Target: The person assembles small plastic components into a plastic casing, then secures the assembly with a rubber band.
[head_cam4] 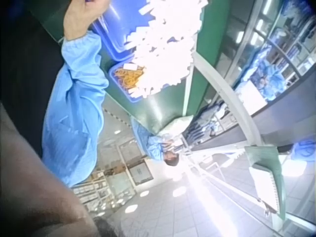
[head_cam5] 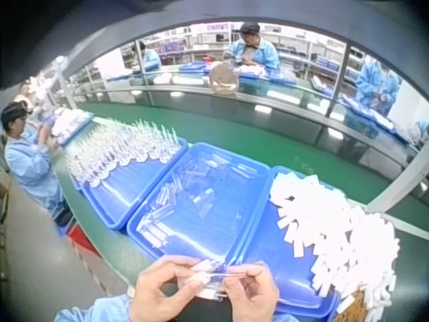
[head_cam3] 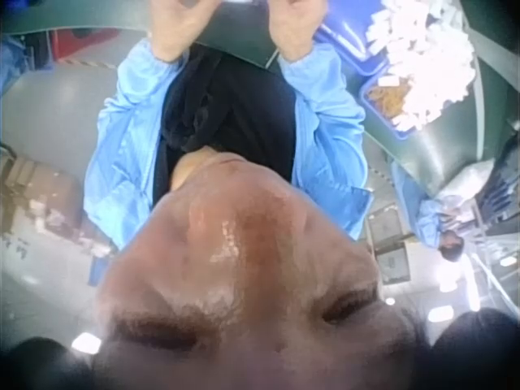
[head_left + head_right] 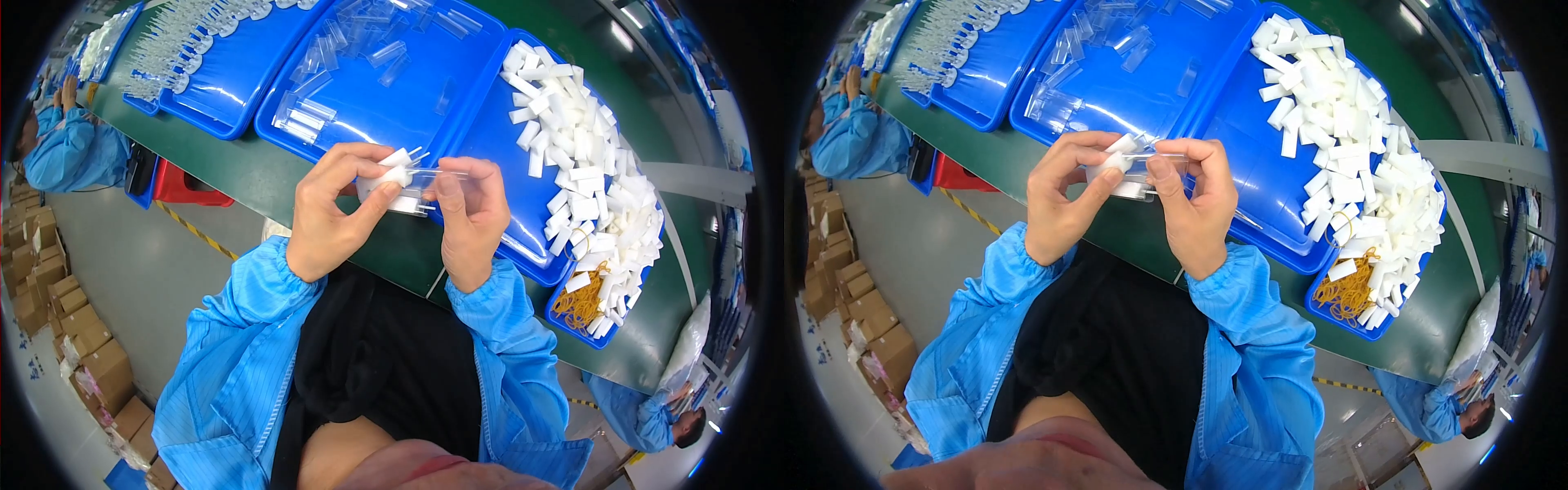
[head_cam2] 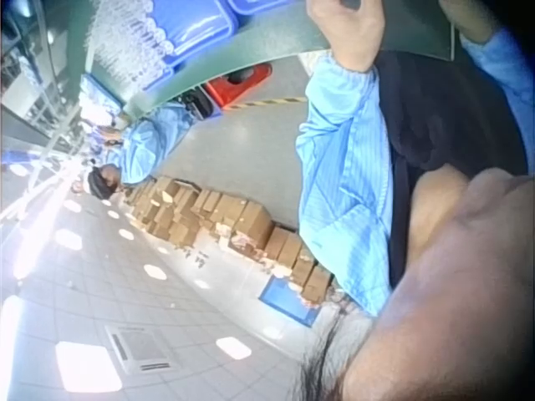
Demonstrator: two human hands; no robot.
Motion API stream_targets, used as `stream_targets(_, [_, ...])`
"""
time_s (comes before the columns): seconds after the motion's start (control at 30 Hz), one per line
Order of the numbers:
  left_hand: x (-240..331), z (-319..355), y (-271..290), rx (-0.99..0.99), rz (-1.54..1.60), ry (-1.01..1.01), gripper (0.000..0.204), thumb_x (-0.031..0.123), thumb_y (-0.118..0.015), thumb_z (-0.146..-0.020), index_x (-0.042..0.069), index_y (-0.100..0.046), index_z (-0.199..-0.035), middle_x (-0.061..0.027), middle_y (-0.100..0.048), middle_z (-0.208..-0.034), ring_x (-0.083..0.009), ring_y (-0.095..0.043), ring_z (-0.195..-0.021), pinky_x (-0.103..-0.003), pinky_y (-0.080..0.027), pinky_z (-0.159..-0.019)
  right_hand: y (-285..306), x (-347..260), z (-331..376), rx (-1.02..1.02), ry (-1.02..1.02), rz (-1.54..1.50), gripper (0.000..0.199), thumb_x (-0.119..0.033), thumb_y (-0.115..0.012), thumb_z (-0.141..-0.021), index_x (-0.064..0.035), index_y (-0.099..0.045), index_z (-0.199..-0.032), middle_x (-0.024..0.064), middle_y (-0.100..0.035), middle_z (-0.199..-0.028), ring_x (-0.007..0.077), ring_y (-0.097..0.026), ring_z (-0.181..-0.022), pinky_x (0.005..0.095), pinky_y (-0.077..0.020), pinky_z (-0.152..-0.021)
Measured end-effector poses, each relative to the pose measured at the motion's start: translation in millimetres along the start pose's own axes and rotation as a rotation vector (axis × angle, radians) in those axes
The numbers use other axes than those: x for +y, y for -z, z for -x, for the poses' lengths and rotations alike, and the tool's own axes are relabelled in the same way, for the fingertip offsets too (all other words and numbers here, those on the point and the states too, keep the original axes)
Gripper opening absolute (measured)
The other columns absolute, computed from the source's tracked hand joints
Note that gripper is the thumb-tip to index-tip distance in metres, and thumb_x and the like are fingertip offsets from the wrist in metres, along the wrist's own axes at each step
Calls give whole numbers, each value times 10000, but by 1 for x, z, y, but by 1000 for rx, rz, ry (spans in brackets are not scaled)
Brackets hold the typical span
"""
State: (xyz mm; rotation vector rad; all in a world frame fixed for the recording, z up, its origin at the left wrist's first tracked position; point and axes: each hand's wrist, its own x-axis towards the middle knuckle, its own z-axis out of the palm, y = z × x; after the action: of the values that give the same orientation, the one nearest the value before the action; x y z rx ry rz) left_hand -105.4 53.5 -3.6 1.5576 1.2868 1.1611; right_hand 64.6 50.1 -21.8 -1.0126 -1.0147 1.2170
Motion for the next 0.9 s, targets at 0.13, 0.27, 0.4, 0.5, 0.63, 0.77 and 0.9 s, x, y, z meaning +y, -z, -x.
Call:
stream_targets(0.13, [-1,1,-1,9,-31,-52,150,54,-742,-870,-8,-693,-998,-131,-673,-1149,-201,-681,-967,-294,-560,-725,1,4,2,29,42,45,234,-125,-730,-934,4,-604,-1082,64,-574,-1013,145,-651,-893,267,-529,-789])
stream_targets(0.27, [-3,-2,0,-32,-18,-86,147,65,-746,-874,-6,-700,-995,-127,-674,-1143,-198,-678,-964,-301,-559,-750,5,8,-1,51,111,101,226,-121,-733,-931,5,-611,-1075,65,-579,-1013,145,-653,-895,265,-525,-795])
stream_targets(0.4, [-2,-3,1,-70,6,-25,137,86,-750,-879,1,-711,-980,-117,-676,-1138,-190,-673,-947,-283,-540,-721,5,8,-3,75,75,105,210,-122,-704,-953,10,-604,-1083,70,-595,-1021,145,-645,-861,267,-518,-794])
stream_targets(0.5, [-1,-3,1,-70,-8,43,132,95,-755,-877,11,-714,-970,-106,-681,-1124,-180,-670,-931,-267,-522,-683,6,10,-2,51,75,66,206,-116,-709,-947,8,-610,-1079,67,-599,-1005,146,-640,-867,267,-514,-800])
stream_targets(0.63, [0,-1,2,-48,-77,45,126,87,-759,-867,14,-705,-955,-105,-687,-1101,-190,-677,-914,-275,-523,-672,10,9,-4,-20,173,147,193,-92,-749,-910,-4,-641,-1044,65,-585,-981,150,-632,-907,266,-513,-811])
stream_targets(0.77, [-1,0,-2,-14,-114,-21,122,67,-752,-861,5,-693,-948,-121,-685,-1099,-224,-686,-908,-307,-540,-706,9,16,-2,-9,239,277,182,-88,-753,-903,-9,-648,-1029,74,-579,-992,149,-619,-900,270,-514,-805])
stream_targets(0.9, [-3,-2,0,-72,-106,-65,115,50,-744,-859,0,-689,-948,-130,-678,-1114,-251,-682,-957,-340,-542,-782,6,19,-3,53,174,186,197,-97,-744,-915,1,-636,-1048,65,-586,-975,156,-650,-899,272,-521,-800])
